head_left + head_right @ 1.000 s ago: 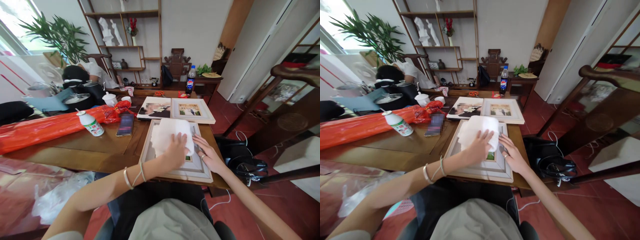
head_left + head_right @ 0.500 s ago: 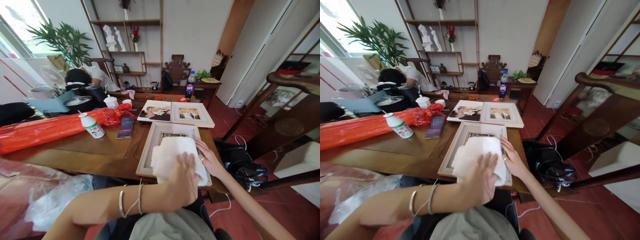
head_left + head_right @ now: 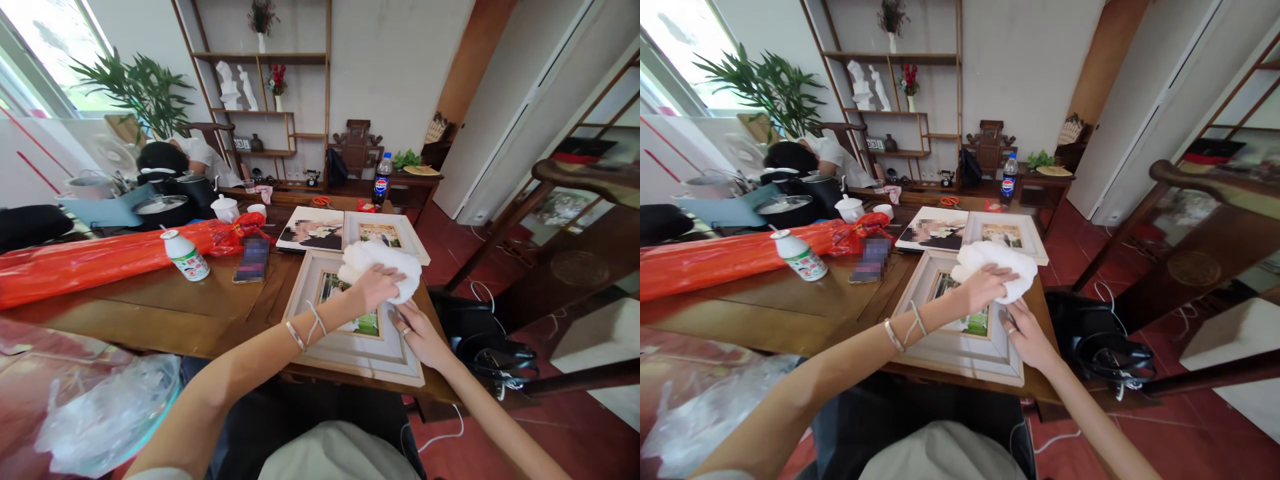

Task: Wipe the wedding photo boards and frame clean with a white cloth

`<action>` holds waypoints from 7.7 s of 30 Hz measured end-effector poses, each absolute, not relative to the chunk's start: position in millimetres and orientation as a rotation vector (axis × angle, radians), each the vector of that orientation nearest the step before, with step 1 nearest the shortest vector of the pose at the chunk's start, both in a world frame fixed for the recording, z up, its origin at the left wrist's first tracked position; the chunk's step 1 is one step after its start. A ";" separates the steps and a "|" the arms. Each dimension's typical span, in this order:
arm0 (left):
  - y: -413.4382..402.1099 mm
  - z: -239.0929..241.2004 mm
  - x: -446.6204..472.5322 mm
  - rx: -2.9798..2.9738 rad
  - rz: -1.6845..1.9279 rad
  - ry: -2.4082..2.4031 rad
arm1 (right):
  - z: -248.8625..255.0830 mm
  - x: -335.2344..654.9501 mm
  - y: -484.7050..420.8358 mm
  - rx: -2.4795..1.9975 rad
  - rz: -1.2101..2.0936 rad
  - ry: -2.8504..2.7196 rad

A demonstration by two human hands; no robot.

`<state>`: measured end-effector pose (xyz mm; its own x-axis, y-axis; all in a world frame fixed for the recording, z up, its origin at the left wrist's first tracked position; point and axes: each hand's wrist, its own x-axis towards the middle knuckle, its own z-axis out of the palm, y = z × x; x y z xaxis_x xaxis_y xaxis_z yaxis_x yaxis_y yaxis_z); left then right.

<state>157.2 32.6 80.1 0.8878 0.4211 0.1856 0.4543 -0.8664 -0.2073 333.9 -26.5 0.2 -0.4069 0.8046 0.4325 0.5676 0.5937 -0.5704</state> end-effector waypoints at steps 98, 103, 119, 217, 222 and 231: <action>-118.7 58.6 52.0 -2.557 -0.037 -1.450 | 3.5 332.5 -12.6 -0.961 0.520 -2.124; -30.9 51.2 41.3 -2.481 -0.216 -1.544 | 1.7 334.5 -11.9 -0.950 0.508 -2.155; -107.2 62.9 60.0 -2.789 -0.009 -1.246 | 3.7 331.2 -14.3 -0.984 0.511 -2.106; -65.9 88.0 50.0 -2.680 0.327 -1.324 | 6.0 329.7 -15.3 -0.919 0.579 -2.047; -105.2 76.2 65.2 -2.683 0.206 -1.277 | 9.6 328.6 -14.2 -0.957 0.633 -2.014; 5.9 65.2 44.7 -2.572 -0.052 -1.388 | 9.3 331.6 -12.6 -0.913 0.644 -2.044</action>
